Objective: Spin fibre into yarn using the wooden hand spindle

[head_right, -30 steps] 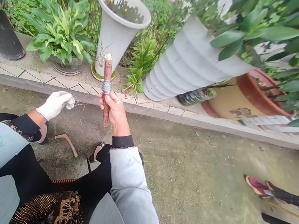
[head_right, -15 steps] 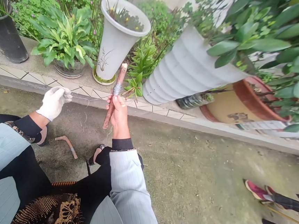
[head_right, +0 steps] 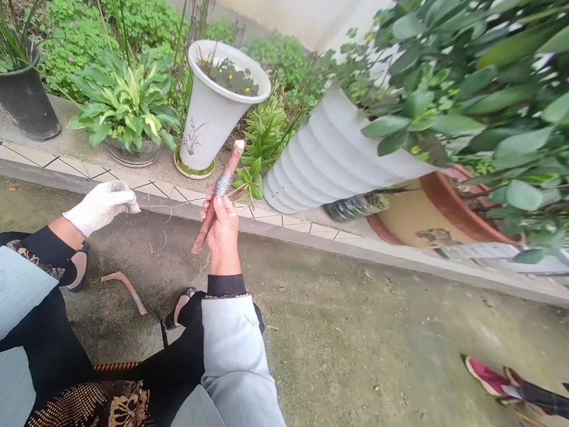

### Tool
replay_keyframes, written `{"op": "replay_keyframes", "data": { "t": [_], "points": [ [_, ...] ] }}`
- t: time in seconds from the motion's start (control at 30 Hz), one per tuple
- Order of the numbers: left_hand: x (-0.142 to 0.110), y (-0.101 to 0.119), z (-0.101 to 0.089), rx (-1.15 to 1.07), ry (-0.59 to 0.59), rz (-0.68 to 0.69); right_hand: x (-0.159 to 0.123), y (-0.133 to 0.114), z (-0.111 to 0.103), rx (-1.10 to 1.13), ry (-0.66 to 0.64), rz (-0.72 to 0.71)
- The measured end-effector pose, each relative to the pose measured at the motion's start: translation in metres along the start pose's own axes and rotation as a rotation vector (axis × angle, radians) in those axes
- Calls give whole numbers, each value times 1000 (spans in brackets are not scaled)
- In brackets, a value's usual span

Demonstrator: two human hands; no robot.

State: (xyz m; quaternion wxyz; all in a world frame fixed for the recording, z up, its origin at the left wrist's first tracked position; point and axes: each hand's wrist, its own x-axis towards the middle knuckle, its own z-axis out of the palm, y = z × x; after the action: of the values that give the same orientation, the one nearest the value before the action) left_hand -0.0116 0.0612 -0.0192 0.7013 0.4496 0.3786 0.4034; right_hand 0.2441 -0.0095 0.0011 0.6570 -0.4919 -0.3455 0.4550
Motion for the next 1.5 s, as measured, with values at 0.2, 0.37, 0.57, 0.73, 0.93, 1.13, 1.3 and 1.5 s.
{"op": "replay_keyframes", "data": {
  "t": [0.2,0.37,0.57,0.73,0.93,1.13,1.3,1.5],
  "points": [
    [0,4,-11,502,-68,52,-1,-4,4,84,-17,14],
    [-6,16,-9,698,-350,-71,-1,-6,4,86,-10,28],
    [-7,12,-6,268,-408,-112,-1,-7,2,130,17,50],
    [-6,3,-10,-113,-408,-162,3,-4,-3,283,44,47],
    [-7,0,-10,-452,-298,-165,4,-5,-8,303,119,28],
    [-10,1,-4,-496,-228,-61,5,-3,-11,302,210,40],
    [-10,1,-9,-406,-291,-118,8,-4,-18,298,272,20],
    [-8,4,-21,-8,-396,-169,9,-8,-30,310,379,-14]
  ]
}}
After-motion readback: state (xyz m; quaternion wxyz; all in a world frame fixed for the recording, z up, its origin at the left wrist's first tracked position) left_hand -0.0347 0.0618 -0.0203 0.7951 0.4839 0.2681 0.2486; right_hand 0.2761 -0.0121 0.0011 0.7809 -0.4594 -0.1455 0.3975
